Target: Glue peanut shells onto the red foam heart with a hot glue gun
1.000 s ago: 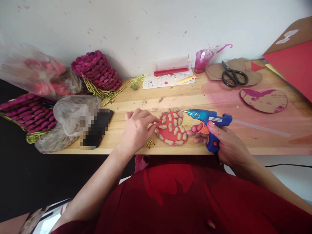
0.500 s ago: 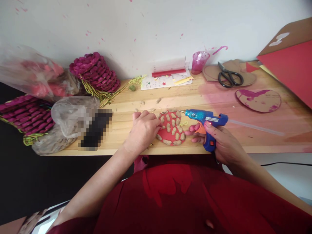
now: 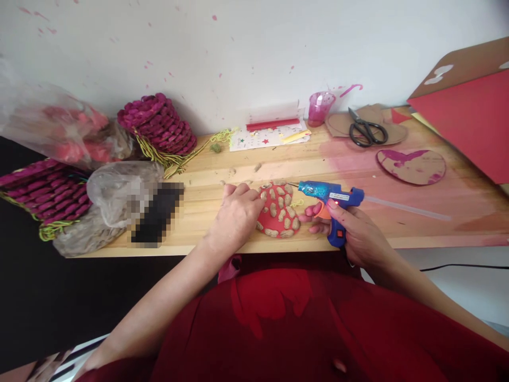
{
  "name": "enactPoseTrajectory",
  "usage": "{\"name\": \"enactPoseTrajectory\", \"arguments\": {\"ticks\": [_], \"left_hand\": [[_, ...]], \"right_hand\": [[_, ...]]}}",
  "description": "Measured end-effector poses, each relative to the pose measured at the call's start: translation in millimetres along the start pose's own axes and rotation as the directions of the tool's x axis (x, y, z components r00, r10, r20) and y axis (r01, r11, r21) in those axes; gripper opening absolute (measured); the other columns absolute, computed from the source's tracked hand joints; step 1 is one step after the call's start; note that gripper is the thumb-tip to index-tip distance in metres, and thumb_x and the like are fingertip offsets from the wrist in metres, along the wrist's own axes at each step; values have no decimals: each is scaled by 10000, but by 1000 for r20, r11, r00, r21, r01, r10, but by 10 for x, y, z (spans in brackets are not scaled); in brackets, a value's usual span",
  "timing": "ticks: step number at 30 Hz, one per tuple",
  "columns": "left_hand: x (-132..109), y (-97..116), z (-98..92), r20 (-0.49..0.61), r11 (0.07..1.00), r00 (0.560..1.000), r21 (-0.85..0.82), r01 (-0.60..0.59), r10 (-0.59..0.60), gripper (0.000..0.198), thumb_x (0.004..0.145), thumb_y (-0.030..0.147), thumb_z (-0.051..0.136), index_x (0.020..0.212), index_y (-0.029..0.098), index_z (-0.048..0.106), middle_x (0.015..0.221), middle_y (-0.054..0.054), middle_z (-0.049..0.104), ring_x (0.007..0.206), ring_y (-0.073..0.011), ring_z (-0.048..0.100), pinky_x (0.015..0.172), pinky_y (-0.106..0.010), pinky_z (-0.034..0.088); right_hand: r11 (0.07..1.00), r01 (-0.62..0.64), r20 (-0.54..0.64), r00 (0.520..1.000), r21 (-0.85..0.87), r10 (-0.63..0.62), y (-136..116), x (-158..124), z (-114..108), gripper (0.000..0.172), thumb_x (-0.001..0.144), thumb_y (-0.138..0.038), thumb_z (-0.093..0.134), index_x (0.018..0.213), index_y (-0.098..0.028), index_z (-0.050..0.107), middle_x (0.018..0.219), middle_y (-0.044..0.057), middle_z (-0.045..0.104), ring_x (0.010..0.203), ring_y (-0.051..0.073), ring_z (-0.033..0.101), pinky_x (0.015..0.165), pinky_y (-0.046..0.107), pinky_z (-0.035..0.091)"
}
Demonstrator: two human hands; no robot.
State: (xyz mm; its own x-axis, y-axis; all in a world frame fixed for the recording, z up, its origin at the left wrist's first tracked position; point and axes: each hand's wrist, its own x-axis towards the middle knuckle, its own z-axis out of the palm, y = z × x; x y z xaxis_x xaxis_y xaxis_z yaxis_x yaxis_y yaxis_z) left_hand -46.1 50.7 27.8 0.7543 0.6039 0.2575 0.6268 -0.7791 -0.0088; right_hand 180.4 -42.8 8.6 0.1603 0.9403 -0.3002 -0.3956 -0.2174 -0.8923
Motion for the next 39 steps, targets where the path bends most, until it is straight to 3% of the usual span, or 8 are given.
{"name": "enactPoseTrajectory", "arguments": {"ticks": [15, 20, 22, 25, 27, 29, 32, 39], "left_hand": [[-5, 23, -38, 49, 998, 997, 20, 54, -55, 164, 881, 121, 631, 738, 161, 701, 759, -91, 714, 855, -280, 634, 794, -429, 422], [-31, 0, -79, 0, 950, 976, -228, 211, -217, 129, 868, 131, 665, 778, 171, 749, 831, -84, 756, 901, -278, 641, 868, -454, 429], [-54, -33, -92, -19, 796, 926, -519, 313, -376, 72, 845, 168, 714, 819, 193, 777, 847, -59, 769, 872, -239, 653, 872, -418, 447], [-82, -55, -100, 207, 221, 832, -906, 362, -514, 139, 753, 300, 834, 827, 190, 794, 790, -33, 762, 734, -160, 648, 759, -307, 488], [-96, -36, -96, 389, -186, 789, -921, 342, -475, 278, 636, 356, 922, 793, 168, 790, 739, -20, 743, 665, -112, 627, 699, -244, 492], [-112, 7, -84, 506, -436, 756, -840, 323, -415, 358, 542, 341, 976, 765, 141, 780, 704, -12, 724, 638, -82, 619, 672, -201, 494], [-144, 77, -62, 586, -586, 739, -742, 325, -333, 371, 534, 307, 989, 756, 110, 767, 668, -17, 705, 608, -75, 618, 624, -180, 505], [-188, 128, -43, 598, -664, 762, -678, 315, -249, 335, 561, 270, 984, 744, 102, 760, 652, -28, 715, 597, -79, 641, 606, -166, 533]], "right_hand": [[998, 48, 3, 999, -31, -48, 43, -11, 6, 307, 772, -517, 807, 843, -229, 730, 888, 51, 763, 897, 259, 762, 613, 292, 602], [997, 60, -3, 998, -39, -60, 62, -30, -47, 321, 795, -527, 782, 858, -219, 719, 969, 72, 751, 842, 237, 750, 564, 279, 577], [992, 82, 34, 996, -97, -79, 24, -85, -61, 315, 841, -526, 740, 870, -214, 716, 996, 78, 749, 753, 201, 733, 529, 270, 553], [953, 153, 169, 979, -260, -111, -107, -223, -33, 307, 934, -512, 637, 919, -213, 705, 912, 63, 752, 526, 117, 637, 488, 263, 501], [916, 240, 243, 956, -321, -166, -216, -328, 20, 298, 963, -498, 598, 930, -215, 686, 871, 57, 740, 517, 115, 614, 491, 268, 491], [856, 343, 306, 924, -387, -232, -305, -417, 79, 278, 987, -474, 569, 930, -221, 669, 851, 45, 728, 526, 111, 595, 518, 272, 490], [776, 408, 368, 897, -481, -244, -357, -493, 127, 267, 1011, -446, 531, 893, -232, 637, 824, 24, 695, 557, 117, 574, 557, 282, 484], [686, 446, 405, 883, -574, -236, -287, -529, 67, 289, 1038, -422, 470, 913, -242, 658, 795, 7, 633, 611, 134, 556, 602, 301, 465]]}}
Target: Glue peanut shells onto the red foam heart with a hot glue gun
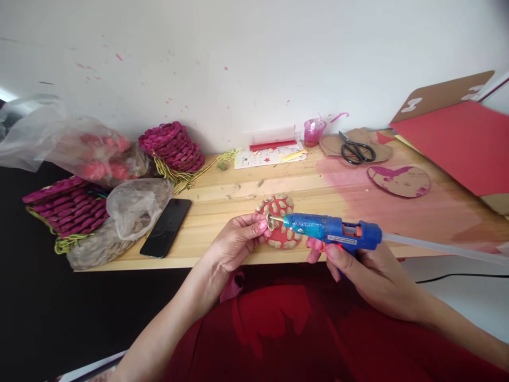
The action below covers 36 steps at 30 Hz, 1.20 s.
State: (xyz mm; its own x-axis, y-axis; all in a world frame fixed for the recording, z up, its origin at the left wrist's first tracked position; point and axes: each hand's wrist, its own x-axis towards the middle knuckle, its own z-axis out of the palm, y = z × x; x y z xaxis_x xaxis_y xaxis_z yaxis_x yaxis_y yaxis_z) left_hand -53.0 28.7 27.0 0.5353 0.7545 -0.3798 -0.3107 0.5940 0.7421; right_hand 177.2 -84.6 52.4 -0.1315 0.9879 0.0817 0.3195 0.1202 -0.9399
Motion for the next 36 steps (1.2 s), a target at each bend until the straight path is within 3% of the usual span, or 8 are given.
{"name": "enactPoseTrajectory", "arguments": {"ticks": [11, 36], "left_hand": [[-18, -1, 11, 3, 1000, 1000, 13, -5, 5, 341, 560, 273, 984, 764, 100, 772, 645, -24, 714, 594, -73, 636, 609, -162, 521], [-2, -25, -40, -23, 1000, 1000, 5, 11, -11, 323, 574, 253, 977, 766, 105, 764, 655, -18, 704, 602, -69, 628, 618, -161, 524]], "right_hand": [[999, 30, -26, 999, -40, -31, -49, 16, 23, 257, 1032, -407, 485, 925, -243, 652, 839, 20, 718, 686, 151, 615, 628, 293, 483], [999, -25, -25, 999, -41, 24, -7, 28, 24, 307, 1026, -443, 484, 871, -238, 651, 788, 24, 680, 699, 179, 605, 637, 330, 465]]}}
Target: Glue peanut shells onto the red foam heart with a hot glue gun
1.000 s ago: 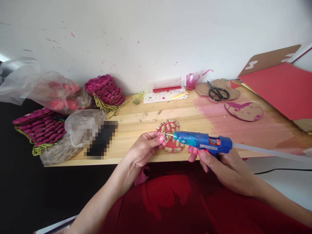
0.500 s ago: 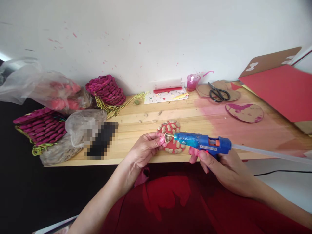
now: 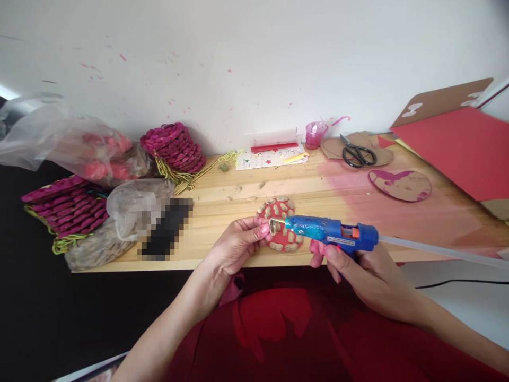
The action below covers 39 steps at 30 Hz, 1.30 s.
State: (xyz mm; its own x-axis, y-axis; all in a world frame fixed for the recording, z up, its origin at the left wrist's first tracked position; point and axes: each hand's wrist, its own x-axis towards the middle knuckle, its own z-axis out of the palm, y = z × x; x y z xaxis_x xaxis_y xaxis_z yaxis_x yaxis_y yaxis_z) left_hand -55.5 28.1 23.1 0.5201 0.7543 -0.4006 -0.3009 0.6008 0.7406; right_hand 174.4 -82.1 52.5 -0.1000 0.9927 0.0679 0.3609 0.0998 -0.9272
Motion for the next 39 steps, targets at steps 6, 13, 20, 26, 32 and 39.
{"name": "enactPoseTrajectory", "arguments": {"ticks": [6, 13, 20, 26, 32, 39], "left_hand": [[1, 3, 7, 1, 1000, 1000, 0, 8, -8, 345, 558, 262, 984, 773, 102, 767, 650, -20, 704, 600, -71, 635, 622, -160, 530], [9, -2, -3, -11, 1000, 1000, -6, 16, -16, 348, 563, 261, 983, 781, 99, 765, 658, -24, 709, 602, -71, 640, 632, -162, 539], [16, -10, -23, -3, 1000, 1000, -5, 0, 0, 326, 591, 258, 970, 784, 99, 761, 664, -26, 704, 609, -76, 634, 634, -175, 530], [29, -20, -33, -4, 1000, 1000, -5, -2, 2, 337, 586, 269, 973, 781, 100, 755, 659, -22, 699, 600, -74, 628, 630, -176, 528], [29, -13, -18, -7, 1000, 1000, 1, -3, 3, 343, 574, 264, 978, 778, 104, 752, 658, -14, 698, 602, -71, 629, 630, -172, 524], [17, 33, 6, -23, 998, 998, 43, -55, 56, 341, 566, 274, 980, 755, 99, 756, 661, -13, 689, 596, -69, 613, 605, -170, 506]], "right_hand": [[1000, -20, -8, 1000, 8, 20, -4, 23, 7, 325, 1019, -461, 492, 838, -243, 652, 776, 17, 657, 690, 174, 593, 635, 328, 464], [999, -32, -4, 999, 27, 33, 42, 20, 13, 331, 1022, -458, 490, 845, -235, 658, 776, 10, 630, 629, 148, 557, 595, 313, 457], [998, -46, -10, 999, 35, 46, 62, 18, 23, 328, 1018, -461, 496, 843, -236, 659, 784, 18, 636, 652, 159, 575, 589, 308, 473], [998, -56, -13, 998, 15, 57, 63, 18, 18, 354, 1016, -474, 491, 819, -230, 655, 749, 16, 628, 618, 154, 558, 575, 308, 464], [999, -43, -11, 999, 5, 43, 48, 31, 10, 338, 1017, -460, 490, 827, -228, 645, 768, 22, 645, 629, 159, 574, 576, 307, 467], [999, 10, -2, 1000, -50, -10, 33, 42, -19, 300, 1024, -426, 486, 843, -234, 628, 788, 26, 659, 679, 173, 610, 595, 310, 470]]}}
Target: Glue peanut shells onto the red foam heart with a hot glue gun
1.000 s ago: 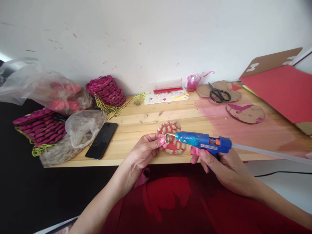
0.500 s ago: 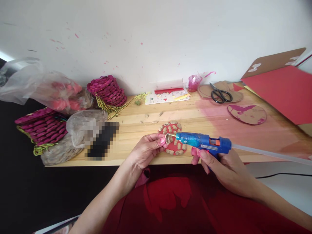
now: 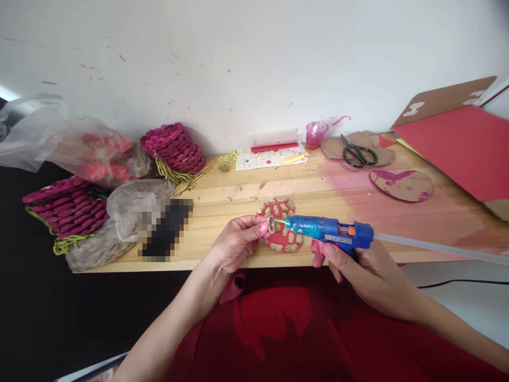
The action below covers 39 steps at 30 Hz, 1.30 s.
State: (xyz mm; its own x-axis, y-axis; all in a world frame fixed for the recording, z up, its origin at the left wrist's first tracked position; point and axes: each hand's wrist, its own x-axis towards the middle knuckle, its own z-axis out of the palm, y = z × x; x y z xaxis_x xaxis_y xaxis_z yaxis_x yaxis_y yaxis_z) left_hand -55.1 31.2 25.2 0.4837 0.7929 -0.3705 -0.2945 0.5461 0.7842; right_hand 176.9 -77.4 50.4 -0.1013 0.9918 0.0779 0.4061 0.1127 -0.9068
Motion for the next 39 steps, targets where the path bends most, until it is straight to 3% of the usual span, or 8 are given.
{"name": "enactPoseTrajectory", "arguments": {"ticks": [7, 12, 39], "left_hand": [[-1, 40, 10, -20, 998, 998, -16, -57, 57, 342, 566, 289, 978, 744, 105, 751, 672, -7, 678, 588, -69, 592, 578, -173, 507], [-2, 45, 39, -26, 997, 998, -56, -58, 57, 331, 556, 277, 981, 717, 124, 736, 638, 0, 662, 595, -76, 592, 564, -164, 499], [27, -8, 34, -5, 996, 998, -65, -63, 63, 324, 568, 279, 977, 725, 125, 740, 641, 5, 665, 590, -70, 584, 568, -165, 496]], "right_hand": [[1000, 10, -2, 1000, -27, -10, 13, -55, -13, 265, 1031, -403, 485, 889, -241, 639, 807, 21, 687, 687, 169, 612, 608, 309, 469], [999, 23, 49, 999, -29, -22, -21, -62, 0, 266, 1034, -393, 476, 896, -237, 641, 824, 19, 707, 683, 157, 619, 597, 297, 464], [994, 53, 18, 999, -101, -51, -31, -22, 16, 304, 1025, -375, 477, 808, -219, 623, 726, 9, 675, 642, 140, 621, 575, 276, 461]]}}
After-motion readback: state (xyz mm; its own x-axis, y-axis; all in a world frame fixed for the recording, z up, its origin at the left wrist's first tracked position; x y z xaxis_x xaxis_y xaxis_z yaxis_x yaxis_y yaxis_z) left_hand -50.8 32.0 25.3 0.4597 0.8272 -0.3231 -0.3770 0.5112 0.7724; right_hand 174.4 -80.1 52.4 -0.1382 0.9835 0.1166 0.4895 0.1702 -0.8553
